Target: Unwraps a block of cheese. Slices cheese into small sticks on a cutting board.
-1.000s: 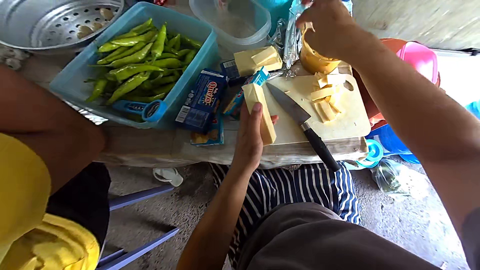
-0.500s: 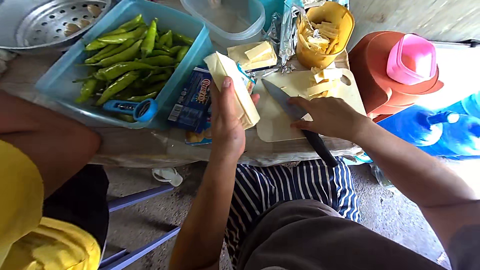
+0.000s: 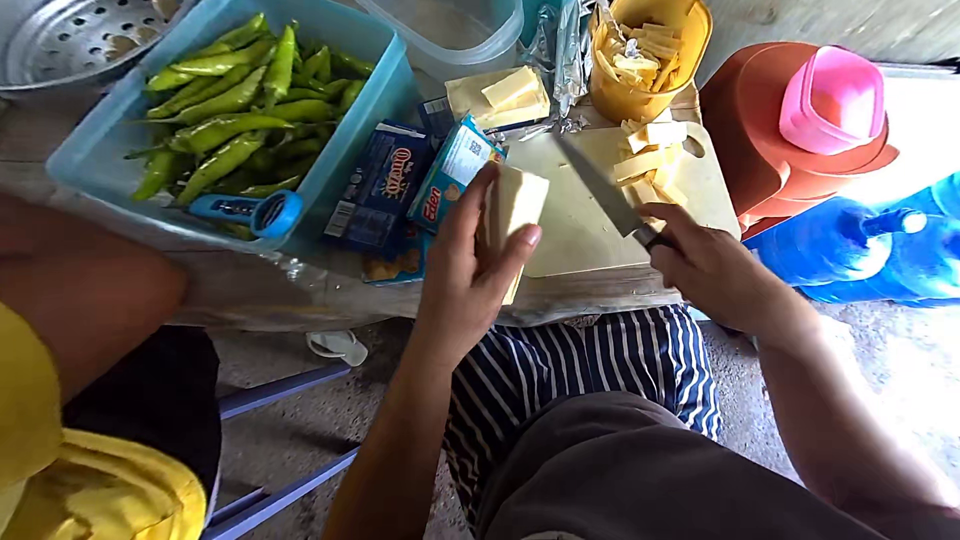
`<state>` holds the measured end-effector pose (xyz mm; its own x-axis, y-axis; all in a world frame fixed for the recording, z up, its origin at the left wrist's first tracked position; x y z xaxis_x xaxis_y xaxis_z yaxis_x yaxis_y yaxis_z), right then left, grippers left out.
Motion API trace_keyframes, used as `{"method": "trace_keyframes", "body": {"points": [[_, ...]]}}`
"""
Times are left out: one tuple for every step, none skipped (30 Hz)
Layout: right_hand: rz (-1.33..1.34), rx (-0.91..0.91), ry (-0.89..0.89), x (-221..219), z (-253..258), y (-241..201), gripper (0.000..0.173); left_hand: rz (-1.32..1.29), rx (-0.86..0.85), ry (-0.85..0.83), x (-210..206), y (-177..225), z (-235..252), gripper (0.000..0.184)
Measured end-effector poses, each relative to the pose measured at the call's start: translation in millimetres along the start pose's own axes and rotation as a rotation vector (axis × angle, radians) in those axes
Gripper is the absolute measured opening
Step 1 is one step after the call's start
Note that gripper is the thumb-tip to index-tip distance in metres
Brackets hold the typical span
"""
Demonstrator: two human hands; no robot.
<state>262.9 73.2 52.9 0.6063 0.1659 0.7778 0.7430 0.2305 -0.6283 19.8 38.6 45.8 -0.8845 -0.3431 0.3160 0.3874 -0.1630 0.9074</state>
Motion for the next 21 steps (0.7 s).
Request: {"method": "trace_keyframes", "body": {"points": [[0.104,-0.048,-0.002,4,-5,6,0.043,0.088,-0.054,-0.019,-2,2,1,0.066],[0.222,-0.095,0.006,7,-11,12,0.040,0.160,-0.106,-0.034,-6,4,1,0.067],[0.323,-0.132,0.004,8,-16,14,0.037,0.224,-0.148,-0.047,-12,6,2,0.066],[0.379,-0.155,-0.004,9,-21,16,0.034,0.279,-0.183,-0.062,-20,7,2,0.064],[0.373,-0.153,-0.010,8,-25,17,0.033,0.325,-0.206,-0.075,-29,6,1,0.062],[0.317,-0.139,-0.009,6,-28,18,0.034,0.366,-0.220,-0.086,-38,6,1,0.061],[0.228,-0.118,-0.002,4,-31,18,0.035,0.405,-0.235,-0.093,-46,6,0,0.061],[0.135,-0.095,0.006,2,-35,17,0.037,0.438,-0.257,-0.096,-53,5,-1,0.061],[0.051,-0.058,0.014,0,-38,17,0.042,0.469,-0.281,-0.100,-59,4,-2,0.060],[-0.013,-0.016,0.026,-1,-40,15,0.049,0.492,-0.314,-0.104,-63,3,-3,0.058],[-0.064,0.024,0.037,-1,-41,14,0.056,0.513,-0.355,-0.110,-67,2,-3,0.055],[-0.114,0.075,0.055,-1,-42,13,0.059,0.532,-0.396,-0.116,-70,1,-4,0.052],[-0.158,0.123,0.076,0,-42,11,0.061,0.548,-0.426,-0.126,-72,1,-4,0.048],[-0.190,0.153,0.086,1,-41,11,0.060,0.553,-0.438,-0.137,-73,0,-5,0.044],[-0.215,0.175,0.087,2,-40,10,0.060,0.556,-0.447,-0.141,-74,-2,-6,0.042],[-0.237,0.193,0.073,4,-39,9,0.059,0.562,-0.459,-0.136,-74,-3,-7,0.041],[-0.254,0.196,0.042,5,-38,9,0.058,0.564,-0.465,-0.137,-75,-4,-7,0.041],[-0.270,0.199,0.015,6,-37,9,0.057,0.564,-0.466,-0.144,-75,-5,-7,0.041],[-0.284,0.211,0.004,8,-37,9,0.056,0.567,-0.465,-0.151,-75,-6,-7,0.042],[-0.300,0.226,-0.001,10,-37,9,0.055,0.568,-0.463,-0.156,-75,-7,-7,0.042],[-0.317,0.244,-0.008,13,-37,8,0.054,0.570,-0.466,-0.158,-75,-8,-7,0.043]]}}
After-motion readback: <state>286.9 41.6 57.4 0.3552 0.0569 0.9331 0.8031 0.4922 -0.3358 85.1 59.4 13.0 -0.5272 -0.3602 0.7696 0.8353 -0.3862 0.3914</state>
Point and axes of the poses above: each hand's wrist, its own z-axis towards the middle knuckle, its own x-axis out of the back of the hand, y = z × x, the point moved 6 cm from there along z, towards the middle knuckle, and after that the axes turned 13 degrees about y, right-handed, at the moved point
